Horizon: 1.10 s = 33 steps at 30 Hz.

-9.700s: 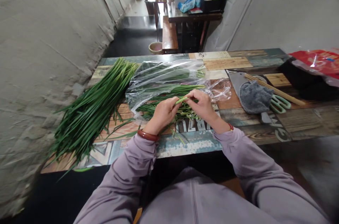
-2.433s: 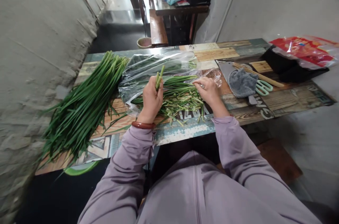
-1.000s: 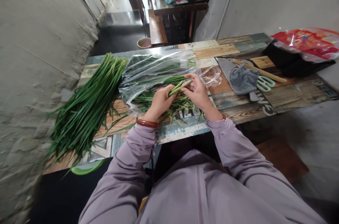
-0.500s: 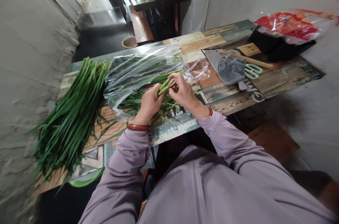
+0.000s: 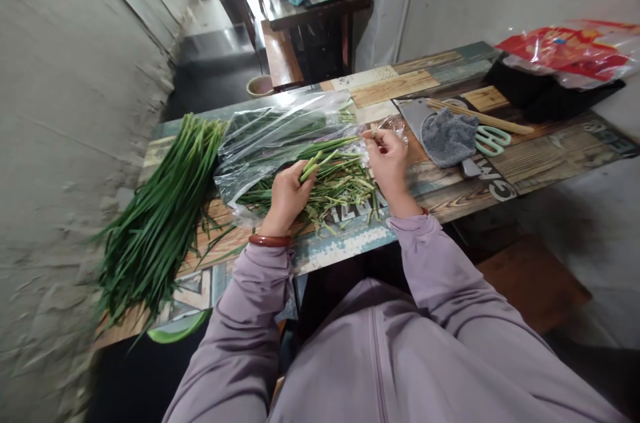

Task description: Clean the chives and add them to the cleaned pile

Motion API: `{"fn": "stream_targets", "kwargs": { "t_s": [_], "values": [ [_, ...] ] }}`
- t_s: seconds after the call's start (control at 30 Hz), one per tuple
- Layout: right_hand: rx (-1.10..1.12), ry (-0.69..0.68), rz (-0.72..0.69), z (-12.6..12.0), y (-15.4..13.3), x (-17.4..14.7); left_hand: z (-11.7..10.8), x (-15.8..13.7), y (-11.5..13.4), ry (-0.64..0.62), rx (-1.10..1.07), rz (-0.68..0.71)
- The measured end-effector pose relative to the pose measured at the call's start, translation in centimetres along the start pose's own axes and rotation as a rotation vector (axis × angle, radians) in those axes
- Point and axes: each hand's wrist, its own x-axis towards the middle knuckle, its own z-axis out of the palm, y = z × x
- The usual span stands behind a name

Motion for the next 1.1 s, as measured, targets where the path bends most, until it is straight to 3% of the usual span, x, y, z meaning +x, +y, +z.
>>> {"fn": "stream_targets", "kwargs": {
  "t_s": [0.2, 0.43, 0.73, 0.97, 1.1],
  "values": [
    [-0.091, -0.302, -0.381, 0.1, -1.9, -0.8, -0.2, -0.4, -0.3, -0.035, 0.053, 0.005],
    [-0.18, -0.438, -0.429, 0.9, -1.3, -1.4, -0.6, -0.8, 0.2, -0.14, 0.101, 0.009],
    [0.14, -0.404, -0.181, 1.9, -1.1, -1.9, -0.3, -1.3, 0.0, -0.125, 0.227, 0.071],
    [0.31, -0.458, 0.161, 2.3, -0.6, -2.2, -0.4, -1.7, 0.9, -0.164, 0.503, 0.217],
    [0.365, -0.354, 0.291, 2.5, -0.8, -2.2, -0.1, -1.6, 0.8, -0.148, 0.442, 0.192]
  ]
}}
